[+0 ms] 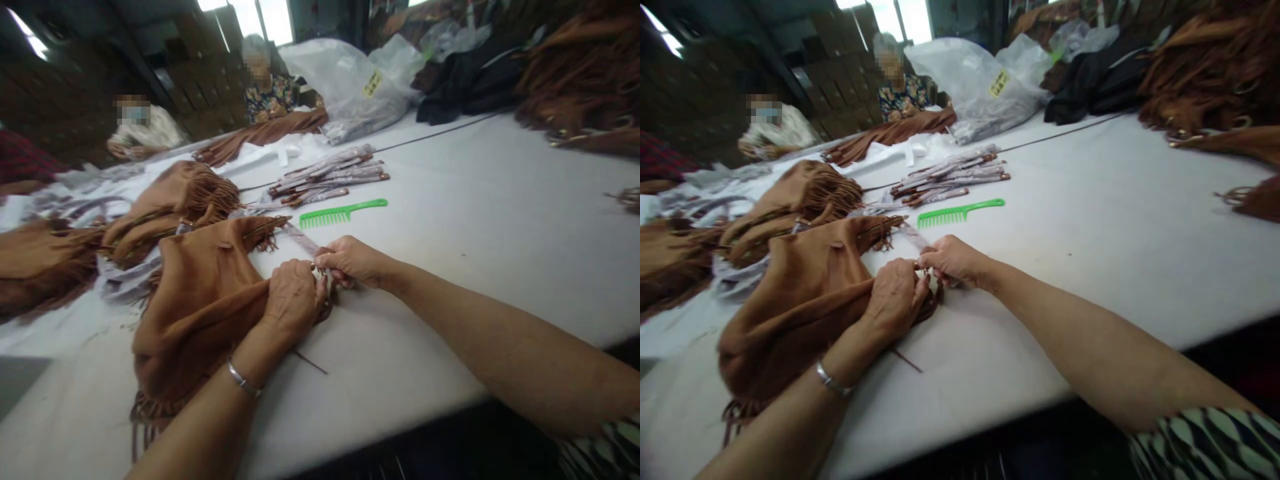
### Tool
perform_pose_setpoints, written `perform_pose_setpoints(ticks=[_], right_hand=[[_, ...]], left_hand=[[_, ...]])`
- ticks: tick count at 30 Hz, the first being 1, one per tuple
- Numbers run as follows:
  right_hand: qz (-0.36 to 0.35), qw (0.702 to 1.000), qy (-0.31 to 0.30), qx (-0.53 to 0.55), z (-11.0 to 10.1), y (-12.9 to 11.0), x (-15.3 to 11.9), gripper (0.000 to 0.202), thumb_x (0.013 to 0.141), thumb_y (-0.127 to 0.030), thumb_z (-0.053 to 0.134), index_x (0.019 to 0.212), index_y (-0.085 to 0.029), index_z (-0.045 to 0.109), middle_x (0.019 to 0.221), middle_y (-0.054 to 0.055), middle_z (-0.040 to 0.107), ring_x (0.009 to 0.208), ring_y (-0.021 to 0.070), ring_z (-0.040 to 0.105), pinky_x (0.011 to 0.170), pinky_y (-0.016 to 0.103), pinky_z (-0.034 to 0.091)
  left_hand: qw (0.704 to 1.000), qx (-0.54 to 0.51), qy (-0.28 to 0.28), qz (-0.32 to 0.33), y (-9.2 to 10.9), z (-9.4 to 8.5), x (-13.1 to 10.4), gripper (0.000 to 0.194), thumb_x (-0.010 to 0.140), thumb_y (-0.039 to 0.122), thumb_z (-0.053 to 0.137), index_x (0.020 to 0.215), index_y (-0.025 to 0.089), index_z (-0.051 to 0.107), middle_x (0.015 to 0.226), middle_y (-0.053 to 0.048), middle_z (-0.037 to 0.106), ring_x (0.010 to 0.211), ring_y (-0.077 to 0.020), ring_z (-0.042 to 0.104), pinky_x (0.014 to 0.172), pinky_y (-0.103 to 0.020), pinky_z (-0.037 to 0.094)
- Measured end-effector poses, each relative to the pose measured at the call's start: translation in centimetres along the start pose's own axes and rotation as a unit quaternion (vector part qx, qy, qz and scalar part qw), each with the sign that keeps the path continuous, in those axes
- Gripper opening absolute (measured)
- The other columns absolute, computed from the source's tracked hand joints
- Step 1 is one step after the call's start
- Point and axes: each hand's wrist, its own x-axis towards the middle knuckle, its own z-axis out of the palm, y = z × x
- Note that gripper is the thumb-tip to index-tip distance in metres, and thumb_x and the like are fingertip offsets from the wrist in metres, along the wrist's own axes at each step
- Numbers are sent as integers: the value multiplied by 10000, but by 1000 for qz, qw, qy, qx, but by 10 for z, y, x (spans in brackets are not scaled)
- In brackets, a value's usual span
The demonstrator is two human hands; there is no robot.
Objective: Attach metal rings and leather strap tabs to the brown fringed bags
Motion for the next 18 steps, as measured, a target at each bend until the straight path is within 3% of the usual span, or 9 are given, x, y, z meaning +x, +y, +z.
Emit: perform_pose_setpoints(ticks=[3, 10, 15, 18], right_hand=[[-14, 1000, 2, -19, -5, -2, -3, 118, 785, -180, 544, 690, -120, 506, 416, -55, 422, 335, 54, 356, 330, 152, 293], [-56, 975, -174, -125, -39, -14, -14, 180, 901, -248, 455, 917, -92, 545, 609, -2, 535, 501, 72, 495, 472, 161, 407], [-36, 942, -218, -254, -38, -13, -13, 154, 865, -153, 461, 775, -84, 565, 581, -5, 521, 477, 57, 470, 443, 144, 361], [-21, 937, -214, -275, -31, -8, -11, 168, 840, -136, 480, 695, -90, 553, 509, -18, 485, 432, 62, 438, 403, 149, 348]], left_hand=[[1000, 17, 7, 7, 0, 1, 0, 243, 898, 295, 366, 926, 120, 533, 864, -128, 544, 827, -285, 498, 730, -391, 393], [1000, 5, -6, -3, -2, -3, 0, 271, 912, 293, 339, 964, 111, 533, 885, -128, 552, 843, -283, 514, 729, -384, 395], [1000, -8, -11, -16, -5, -1, 2, 309, 926, 325, 319, 988, 106, 528, 908, -131, 552, 853, -280, 515, 729, -376, 396], [1000, 4, -9, -13, -4, -1, 2, 321, 926, 334, 328, 1010, 95, 524, 910, -141, 550, 853, -287, 513, 716, -375, 394]])
